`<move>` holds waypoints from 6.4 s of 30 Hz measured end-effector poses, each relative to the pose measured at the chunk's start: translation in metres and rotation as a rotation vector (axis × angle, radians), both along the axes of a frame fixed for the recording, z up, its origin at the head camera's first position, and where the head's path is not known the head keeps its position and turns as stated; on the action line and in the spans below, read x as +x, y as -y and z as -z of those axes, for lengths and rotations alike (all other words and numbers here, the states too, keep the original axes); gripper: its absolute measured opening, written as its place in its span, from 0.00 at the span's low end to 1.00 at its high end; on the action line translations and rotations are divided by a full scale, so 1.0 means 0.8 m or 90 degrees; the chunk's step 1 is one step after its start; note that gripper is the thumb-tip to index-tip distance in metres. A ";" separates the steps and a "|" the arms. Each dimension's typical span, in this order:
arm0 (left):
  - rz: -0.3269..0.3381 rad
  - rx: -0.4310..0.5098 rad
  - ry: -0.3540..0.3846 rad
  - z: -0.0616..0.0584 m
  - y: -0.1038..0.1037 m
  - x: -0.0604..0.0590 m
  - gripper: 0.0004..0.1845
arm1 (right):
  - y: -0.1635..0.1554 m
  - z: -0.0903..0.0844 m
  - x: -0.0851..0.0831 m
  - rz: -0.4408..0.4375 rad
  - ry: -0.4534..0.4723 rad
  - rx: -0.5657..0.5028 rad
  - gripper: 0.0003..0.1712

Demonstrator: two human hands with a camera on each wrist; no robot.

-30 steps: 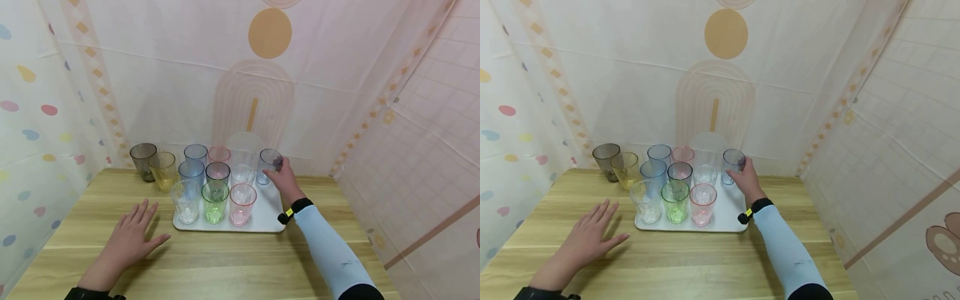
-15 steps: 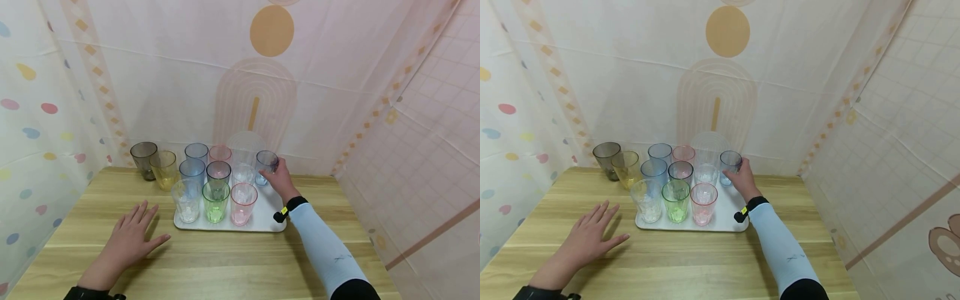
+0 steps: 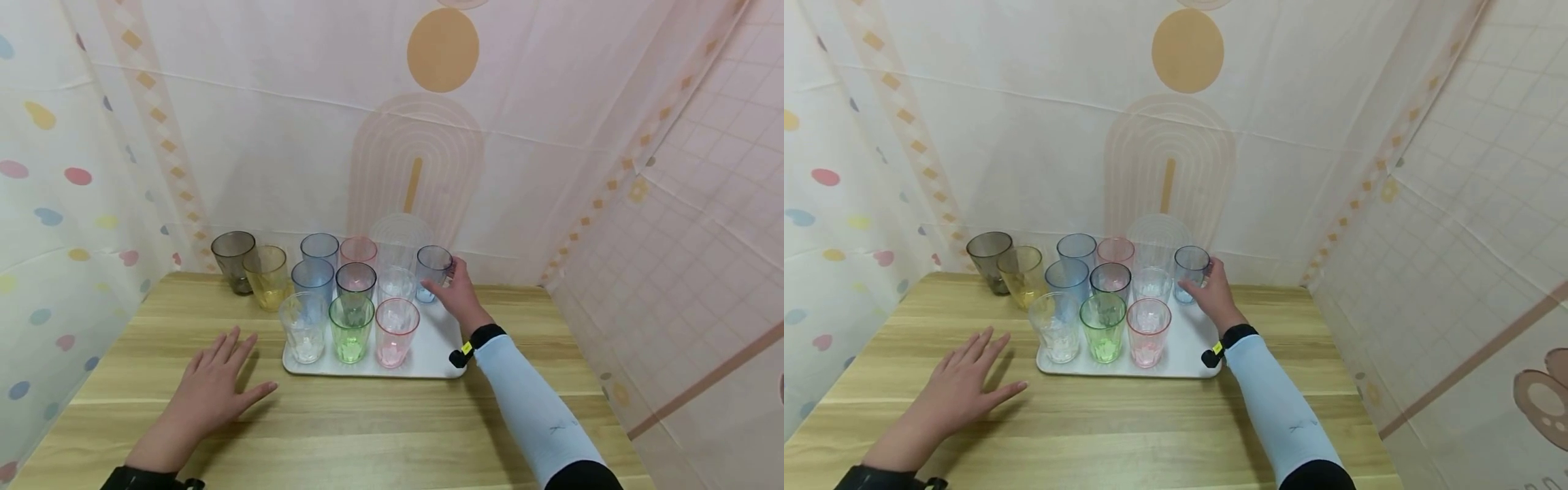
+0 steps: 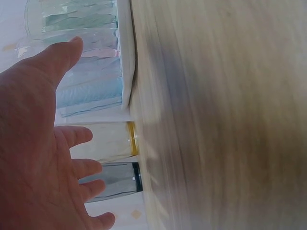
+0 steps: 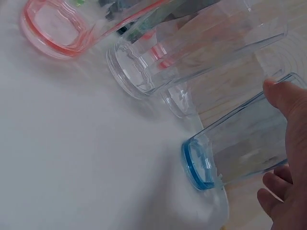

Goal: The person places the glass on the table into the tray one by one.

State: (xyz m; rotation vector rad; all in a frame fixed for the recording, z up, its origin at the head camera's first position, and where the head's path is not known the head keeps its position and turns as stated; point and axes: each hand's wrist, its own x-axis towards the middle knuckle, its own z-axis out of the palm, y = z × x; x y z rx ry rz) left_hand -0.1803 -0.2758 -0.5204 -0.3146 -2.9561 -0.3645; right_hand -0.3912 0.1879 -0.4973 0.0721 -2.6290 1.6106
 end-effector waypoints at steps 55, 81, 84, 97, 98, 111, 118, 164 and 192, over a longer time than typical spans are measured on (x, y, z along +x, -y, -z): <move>-0.126 0.460 -0.029 -0.009 0.127 -0.210 0.59 | -0.058 0.051 0.301 -0.143 -0.234 0.405 0.57; -0.172 0.478 -0.011 -0.013 0.126 -0.172 0.60 | -0.066 0.053 0.302 -0.118 -0.171 0.320 0.60; -0.187 0.465 -0.008 -0.016 0.131 -0.144 0.60 | -0.067 0.051 0.303 -0.114 -0.159 0.297 0.60; 0.055 0.466 -0.029 -0.024 0.079 -0.017 0.43 | -0.067 0.045 0.304 -0.096 -0.079 0.194 0.63; 0.080 0.471 -0.029 -0.027 0.070 -0.010 0.42 | -0.066 0.045 0.304 -0.095 -0.075 0.184 0.63; 0.253 0.500 0.043 -0.049 -0.062 0.023 0.45 | -0.035 0.034 0.298 -0.214 -0.138 0.046 0.58; 0.344 0.534 0.114 -0.036 -0.140 0.023 0.45 | -0.006 0.024 0.295 -0.301 -0.224 0.008 0.58; 0.048 0.043 -0.118 0.011 -0.026 0.046 0.59 | -0.024 0.031 0.293 -0.240 -0.143 -0.078 0.49; 0.038 0.053 -0.061 0.005 -0.031 0.046 0.56 | -0.027 0.008 0.096 -0.068 -0.100 -0.100 0.42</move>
